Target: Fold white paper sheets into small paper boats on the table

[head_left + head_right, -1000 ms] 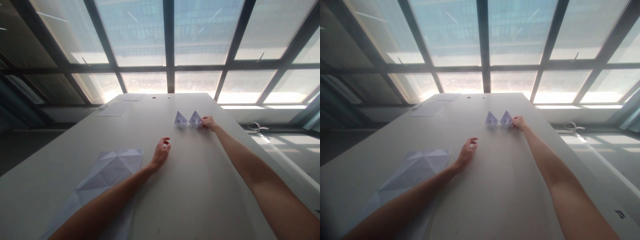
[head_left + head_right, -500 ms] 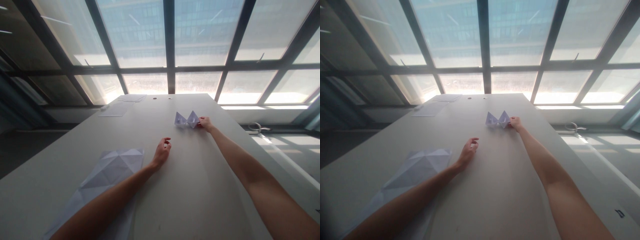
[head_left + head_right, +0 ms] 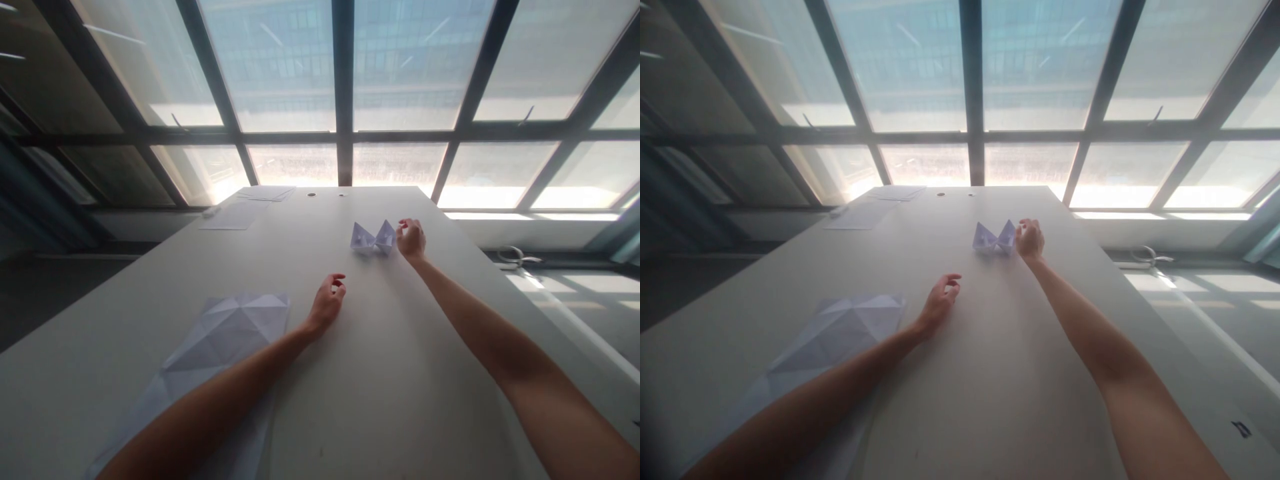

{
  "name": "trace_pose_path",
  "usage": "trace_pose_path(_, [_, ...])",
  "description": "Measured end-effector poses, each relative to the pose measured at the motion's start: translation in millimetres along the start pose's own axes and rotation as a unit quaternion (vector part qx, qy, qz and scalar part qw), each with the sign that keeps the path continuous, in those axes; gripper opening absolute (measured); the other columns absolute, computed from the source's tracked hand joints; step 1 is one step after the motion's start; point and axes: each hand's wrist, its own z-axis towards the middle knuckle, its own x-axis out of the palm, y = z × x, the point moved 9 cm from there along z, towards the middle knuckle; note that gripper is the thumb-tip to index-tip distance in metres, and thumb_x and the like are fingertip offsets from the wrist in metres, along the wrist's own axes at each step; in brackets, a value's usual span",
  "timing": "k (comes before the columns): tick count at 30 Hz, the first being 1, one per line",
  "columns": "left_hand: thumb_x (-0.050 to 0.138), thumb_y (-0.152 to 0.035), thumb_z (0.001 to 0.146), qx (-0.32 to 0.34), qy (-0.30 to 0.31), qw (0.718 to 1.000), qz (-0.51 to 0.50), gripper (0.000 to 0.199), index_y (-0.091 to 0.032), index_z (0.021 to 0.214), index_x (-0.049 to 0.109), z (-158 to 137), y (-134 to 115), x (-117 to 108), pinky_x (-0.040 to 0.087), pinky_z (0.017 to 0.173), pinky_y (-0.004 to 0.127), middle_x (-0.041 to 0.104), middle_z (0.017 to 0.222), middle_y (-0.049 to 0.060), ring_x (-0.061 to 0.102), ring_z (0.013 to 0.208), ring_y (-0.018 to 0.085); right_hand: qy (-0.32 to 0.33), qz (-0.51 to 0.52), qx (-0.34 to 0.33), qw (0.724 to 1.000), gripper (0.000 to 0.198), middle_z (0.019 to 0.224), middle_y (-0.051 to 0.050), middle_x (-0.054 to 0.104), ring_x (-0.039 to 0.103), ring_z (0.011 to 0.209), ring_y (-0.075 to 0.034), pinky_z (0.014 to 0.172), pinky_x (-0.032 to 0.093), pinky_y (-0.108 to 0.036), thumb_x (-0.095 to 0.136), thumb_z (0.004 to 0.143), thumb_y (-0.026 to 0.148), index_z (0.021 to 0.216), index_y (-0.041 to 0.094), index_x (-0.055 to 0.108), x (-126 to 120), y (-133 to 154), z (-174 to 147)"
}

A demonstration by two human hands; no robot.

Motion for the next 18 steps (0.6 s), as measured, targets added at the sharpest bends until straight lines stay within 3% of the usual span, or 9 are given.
trace_pose_path(3, [0.049,-0.024,0.084,0.003,-0.001,1.0,0.01,0.033,-0.014,0.113,0.061,0.4,-1.2,0.0,0.042,0.061,0.023,0.061,0.095,0.005,0.053,0.067,0.013,0.112,-0.075,-0.137,0.981,0.029,0.102,-0.011,0.068,0.062,0.099,-0.026,0.089,0.041,-0.034,0.045,0.096,0.036,0.114,0.02,0.061,29.2,50.2,-33.6])
trace_pose_path(6, [0.049,-0.024,0.084,0.002,-0.003,1.0,0.01,0.033,-0.014,0.113,0.061,0.7,-1.1,-1.0,0.043,0.062,0.024,0.062,0.095,0.005,0.053,0.068,0.013,0.193,-0.132,-0.16,0.959,0.036,0.097,-0.013,0.071,0.066,0.095,-0.028,0.085,0.043,-0.037,0.05,0.096,0.038,0.126,0.019,0.055,60.0,70.7,-62.3])
trace_pose_path(12, [0.049,-0.024,0.084,0.005,-0.001,1.0,0.006,0.032,-0.015,0.112,0.062,0.8,-0.8,-0.8,0.043,0.063,0.024,0.062,0.094,0.005,0.054,0.069,0.014,0.207,-0.168,-0.114,0.957,0.025,0.102,-0.016,0.072,0.068,0.097,-0.027,0.081,0.047,-0.032,0.05,0.096,0.026,0.117,0.015,0.059,86.0,72.2,-71.5])
trace_pose_path(18, [0.049,-0.023,0.085,0.009,0.004,1.0,0.004,0.032,-0.014,0.113,0.061,1.3,0.3,1.3,0.043,0.063,0.024,0.062,0.095,0.005,0.054,0.068,0.014,0.206,-0.148,-0.133,0.958,0.024,0.1,-0.014,0.072,0.068,0.095,-0.026,0.078,0.047,-0.03,0.049,0.096,0.027,0.114,0.017,0.06,93.1,79.7,-76.1])
